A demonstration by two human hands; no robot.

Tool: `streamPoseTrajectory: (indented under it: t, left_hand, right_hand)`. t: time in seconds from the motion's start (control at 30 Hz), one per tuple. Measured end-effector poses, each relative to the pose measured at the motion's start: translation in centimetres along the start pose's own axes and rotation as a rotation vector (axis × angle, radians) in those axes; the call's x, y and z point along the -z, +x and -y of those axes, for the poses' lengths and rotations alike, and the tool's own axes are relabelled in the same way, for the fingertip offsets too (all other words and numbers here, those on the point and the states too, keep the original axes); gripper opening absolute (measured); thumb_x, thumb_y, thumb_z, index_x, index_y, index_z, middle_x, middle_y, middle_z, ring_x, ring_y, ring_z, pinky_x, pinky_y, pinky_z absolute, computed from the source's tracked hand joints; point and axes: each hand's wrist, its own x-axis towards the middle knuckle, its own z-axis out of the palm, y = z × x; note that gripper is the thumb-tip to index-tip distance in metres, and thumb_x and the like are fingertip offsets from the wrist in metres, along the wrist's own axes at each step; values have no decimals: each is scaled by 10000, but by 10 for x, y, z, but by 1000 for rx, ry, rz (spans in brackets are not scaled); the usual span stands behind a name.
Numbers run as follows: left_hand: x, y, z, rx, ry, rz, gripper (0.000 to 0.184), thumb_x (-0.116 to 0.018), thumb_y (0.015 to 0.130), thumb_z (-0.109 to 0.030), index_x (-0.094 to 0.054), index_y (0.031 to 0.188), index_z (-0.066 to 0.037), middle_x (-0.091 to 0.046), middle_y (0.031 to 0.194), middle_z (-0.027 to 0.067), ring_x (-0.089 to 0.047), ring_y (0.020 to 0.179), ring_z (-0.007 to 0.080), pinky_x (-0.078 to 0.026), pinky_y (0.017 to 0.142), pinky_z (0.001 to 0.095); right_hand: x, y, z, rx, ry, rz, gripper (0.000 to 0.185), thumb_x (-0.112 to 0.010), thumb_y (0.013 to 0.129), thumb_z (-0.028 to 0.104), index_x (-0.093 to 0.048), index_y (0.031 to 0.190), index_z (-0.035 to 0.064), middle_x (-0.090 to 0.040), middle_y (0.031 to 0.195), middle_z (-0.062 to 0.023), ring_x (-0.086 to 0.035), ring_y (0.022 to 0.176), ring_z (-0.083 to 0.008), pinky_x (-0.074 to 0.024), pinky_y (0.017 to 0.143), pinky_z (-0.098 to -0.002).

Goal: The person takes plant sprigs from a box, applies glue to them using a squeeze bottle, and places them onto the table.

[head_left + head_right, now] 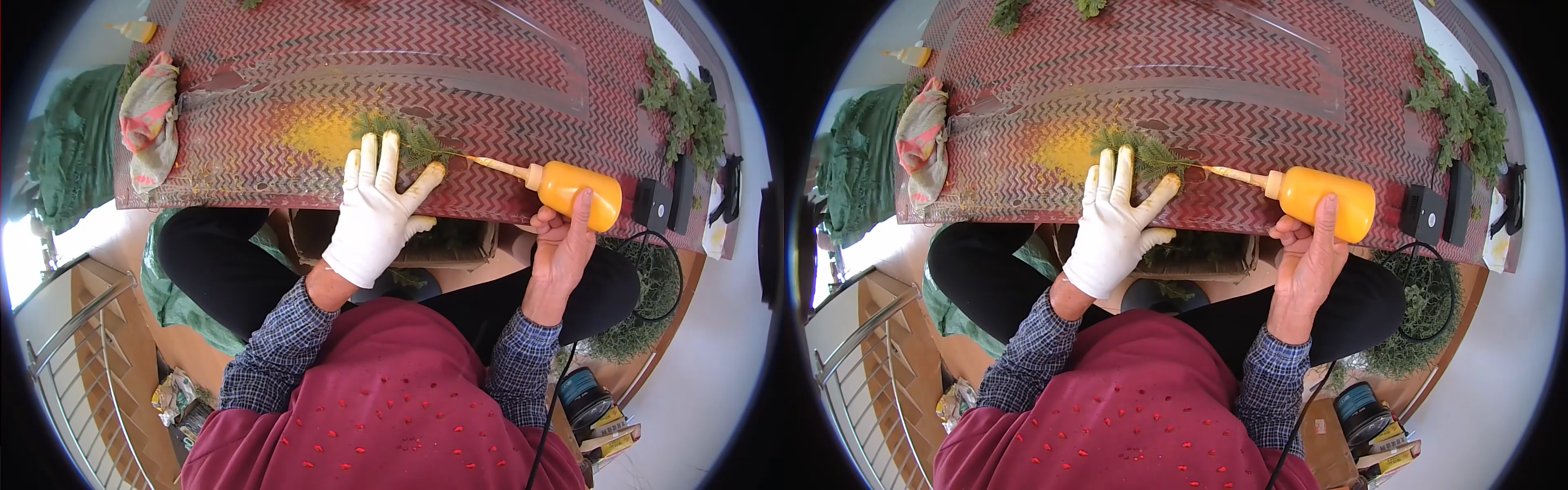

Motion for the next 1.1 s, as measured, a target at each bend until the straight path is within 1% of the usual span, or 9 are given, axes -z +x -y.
streamPoseTrajectory:
  t: [0.2, 0.3, 0.47, 0.5, 0.63, 0.73, 0.87, 0.97, 1.1]
  left_hand:
    - [1, 0, 1, -2, -10, 2, 736, -771, 674, -417, -518, 1357, -308, -294, 1447, 338, -316, 1318, 523, -293, 1075, 579]
    - [5, 1, 0, -13, -12, -3, 798, -766, 679, -421, -470, 1399, -249, -318, 1439, 331, -323, 1313, 524, -298, 1067, 583]
    - [11, 11, 2, 109, -191, -145, 757, -727, 789, -258, -375, 1437, -88, -501, 1299, 303, -474, 1211, 470, -376, 1029, 493]
    - [20, 18, -1, 158, -222, -212, 650, -678, 829, -173, -413, 1417, -94, -576, 1202, 293, -557, 1132, 427, -448, 961, 430]
    - [20, 24, 2, 184, -94, -199, 496, -643, 858, -157, -530, 1338, -110, -642, 1125, 231, -623, 1078, 352, -508, 875, 390]
    - [17, 22, 3, 199, -144, -192, 471, -665, 844, -159, -568, 1305, -136, -634, 1164, 212, -603, 1125, 338, -500, 906, 384]
    - [18, 15, 8, 192, -203, -192, 417, -698, 815, -154, -634, 1227, -157, -618, 1202, 212, -592, 1148, 330, -490, 944, 374]
    - [9, 5, 16, 81, -170, -167, 351, -743, 760, -145, -705, 1109, -170, -576, 1270, 214, -560, 1184, 358, -475, 984, 390]
    - [2, 1, 18, 14, -111, -221, 364, -759, 743, -130, -705, 1102, -162, -580, 1254, 221, -558, 1171, 391, -472, 985, 415]
  right_hand:
    - [4, 1, 4, -27, 21, -45, 374, -639, 929, 325, -559, 1115, 11, -675, 874, -114, -630, 586, -141, -556, 511, -267]
    - [-1, -2, 3, -78, 58, -40, 405, -644, 922, 354, -559, 1124, 12, -674, 873, -110, -630, 588, -140, -554, 522, -269]
    - [-6, -3, -3, -113, 104, -25, 418, -649, 918, 360, -564, 1121, 5, -676, 874, -108, -633, 601, -138, -554, 538, -268]
    - [-5, -3, -4, -115, 100, -25, 418, -648, 918, 359, -564, 1121, 4, -675, 877, -109, -634, 604, -137, -555, 540, -268]
    - [-6, -3, -5, -136, 93, -38, 413, -643, 922, 359, -568, 1119, 4, -671, 880, -107, -628, 603, -132, -556, 549, -267]
    - [-4, -2, -5, -154, 71, -42, 431, -664, 905, 386, -555, 1150, 48, -648, 913, -87, -589, 618, -133, -494, 538, -252]
    - [-8, -3, -4, -147, 94, -45, 406, -634, 928, 365, -580, 1104, 3, -659, 843, -90, -592, 597, -121, -528, 542, -263]
    - [-8, -4, -5, -152, 87, -29, 409, -631, 931, 367, -583, 1101, -2, -654, 823, -82, -586, 600, -120, -517, 540, -264]
    - [-13, -7, -3, -146, 77, 22, 403, -624, 936, 355, -582, 1100, -11, -657, 820, -88, -592, 584, -124, -535, 526, -264]
